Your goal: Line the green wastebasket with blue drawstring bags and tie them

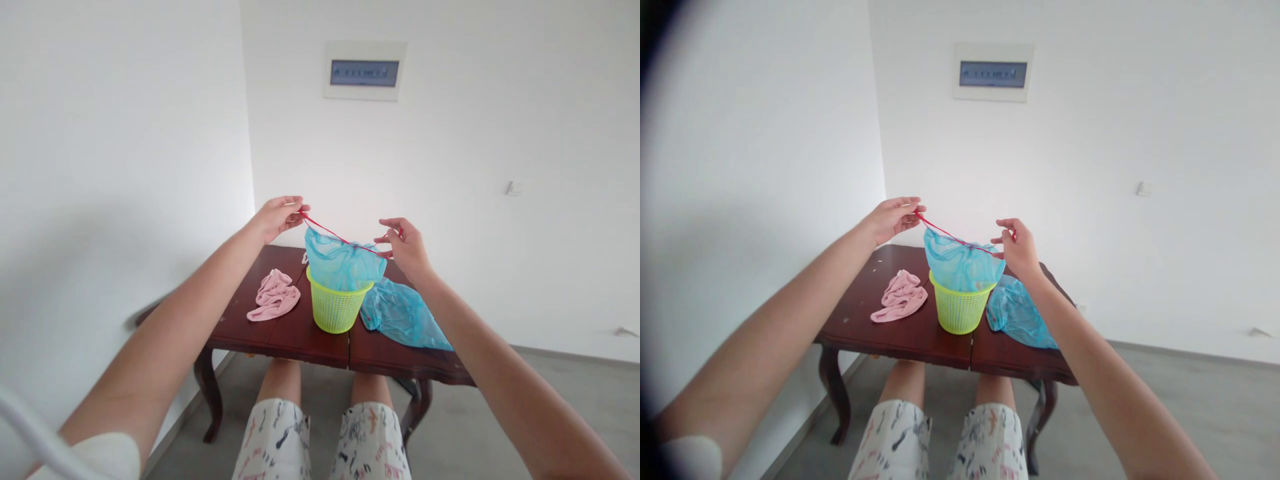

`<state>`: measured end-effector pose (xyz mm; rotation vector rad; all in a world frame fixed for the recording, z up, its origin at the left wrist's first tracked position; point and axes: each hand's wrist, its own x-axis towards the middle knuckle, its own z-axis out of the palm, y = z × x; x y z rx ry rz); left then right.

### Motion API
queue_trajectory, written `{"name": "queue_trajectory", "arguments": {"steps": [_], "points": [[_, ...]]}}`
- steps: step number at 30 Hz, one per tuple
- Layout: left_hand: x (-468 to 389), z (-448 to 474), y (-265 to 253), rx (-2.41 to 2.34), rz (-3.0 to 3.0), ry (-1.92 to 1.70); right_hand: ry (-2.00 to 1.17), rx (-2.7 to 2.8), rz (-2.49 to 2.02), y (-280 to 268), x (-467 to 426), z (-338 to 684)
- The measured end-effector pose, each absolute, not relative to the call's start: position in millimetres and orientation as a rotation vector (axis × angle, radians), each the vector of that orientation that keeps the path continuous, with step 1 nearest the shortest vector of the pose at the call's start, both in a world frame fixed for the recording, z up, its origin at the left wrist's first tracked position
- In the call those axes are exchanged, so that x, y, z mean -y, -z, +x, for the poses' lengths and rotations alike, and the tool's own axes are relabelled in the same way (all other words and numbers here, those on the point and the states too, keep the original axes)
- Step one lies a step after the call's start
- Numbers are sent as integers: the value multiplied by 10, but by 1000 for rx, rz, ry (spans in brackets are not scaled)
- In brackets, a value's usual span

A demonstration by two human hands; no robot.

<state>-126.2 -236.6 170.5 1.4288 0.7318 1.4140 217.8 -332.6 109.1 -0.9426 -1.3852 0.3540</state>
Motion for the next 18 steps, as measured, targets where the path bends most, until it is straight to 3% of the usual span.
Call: {"name": "queue_trajectory", "arguments": {"steps": [5, 10, 14, 18], "points": [[2306, -1452, -1696, -1233, 1695, -1103, 117, 1518, -989, -962, 3228, 2300], [2363, -1569, -1628, -1283, 1754, -1033, 213, 1523, -1064, -728, 3172, 2477], [2445, -1448, -1644, -983, 1738, -1201, 371, 1593, -1104, -586, 3101, 2536], [2494, -1134, -1692, -406, 1326, -1430, 285, 1691, -1072, -522, 3004, 2489]]}}
